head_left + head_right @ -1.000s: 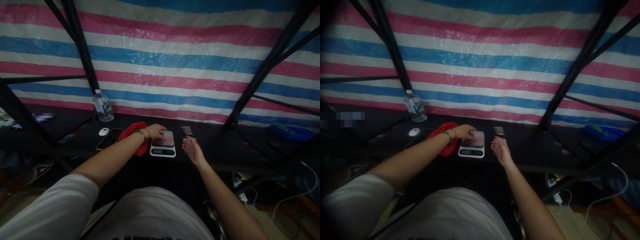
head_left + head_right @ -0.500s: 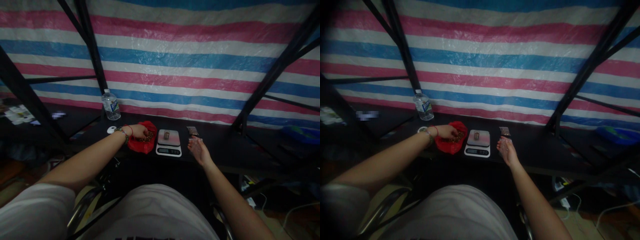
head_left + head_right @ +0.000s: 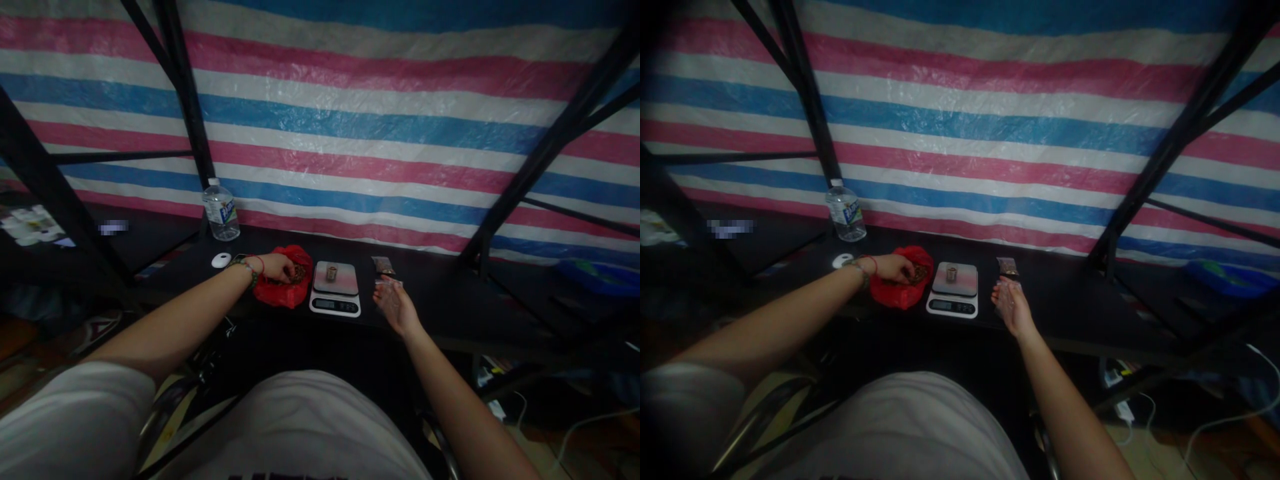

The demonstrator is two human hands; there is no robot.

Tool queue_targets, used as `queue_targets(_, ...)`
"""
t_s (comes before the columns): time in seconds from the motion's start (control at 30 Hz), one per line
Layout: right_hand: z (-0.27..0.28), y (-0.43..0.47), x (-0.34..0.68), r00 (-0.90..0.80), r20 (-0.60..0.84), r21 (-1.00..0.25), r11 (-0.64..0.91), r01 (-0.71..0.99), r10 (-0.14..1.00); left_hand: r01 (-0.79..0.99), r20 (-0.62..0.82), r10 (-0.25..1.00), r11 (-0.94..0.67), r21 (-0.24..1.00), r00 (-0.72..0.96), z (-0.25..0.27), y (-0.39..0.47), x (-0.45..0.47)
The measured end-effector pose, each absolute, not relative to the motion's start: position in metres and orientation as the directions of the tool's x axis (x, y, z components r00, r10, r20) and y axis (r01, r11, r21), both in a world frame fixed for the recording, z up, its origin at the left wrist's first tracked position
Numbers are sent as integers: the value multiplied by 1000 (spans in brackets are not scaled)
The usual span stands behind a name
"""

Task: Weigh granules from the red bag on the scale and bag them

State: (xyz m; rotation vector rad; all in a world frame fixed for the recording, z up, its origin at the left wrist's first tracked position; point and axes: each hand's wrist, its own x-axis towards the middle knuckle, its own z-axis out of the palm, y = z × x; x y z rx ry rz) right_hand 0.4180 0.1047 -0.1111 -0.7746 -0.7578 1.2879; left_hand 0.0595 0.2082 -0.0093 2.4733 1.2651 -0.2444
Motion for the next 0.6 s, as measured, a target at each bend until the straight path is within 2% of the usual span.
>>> queue_targets(0.27, -109, 103, 417, 124, 63, -845, 119, -521, 990, 818, -372, 729, -533, 217, 574, -14, 211, 71)
queue_targets(0.47, -108, 103, 417, 121, 60, -845, 114, -522, 991, 823, -377, 732, -495, 278, 568, -15, 211, 71)
queue_targets(0.6, -109, 102, 417, 124, 59, -848, 115, -516, 990, 823, -360, 741, -498, 272, 567, -8, 210, 69)
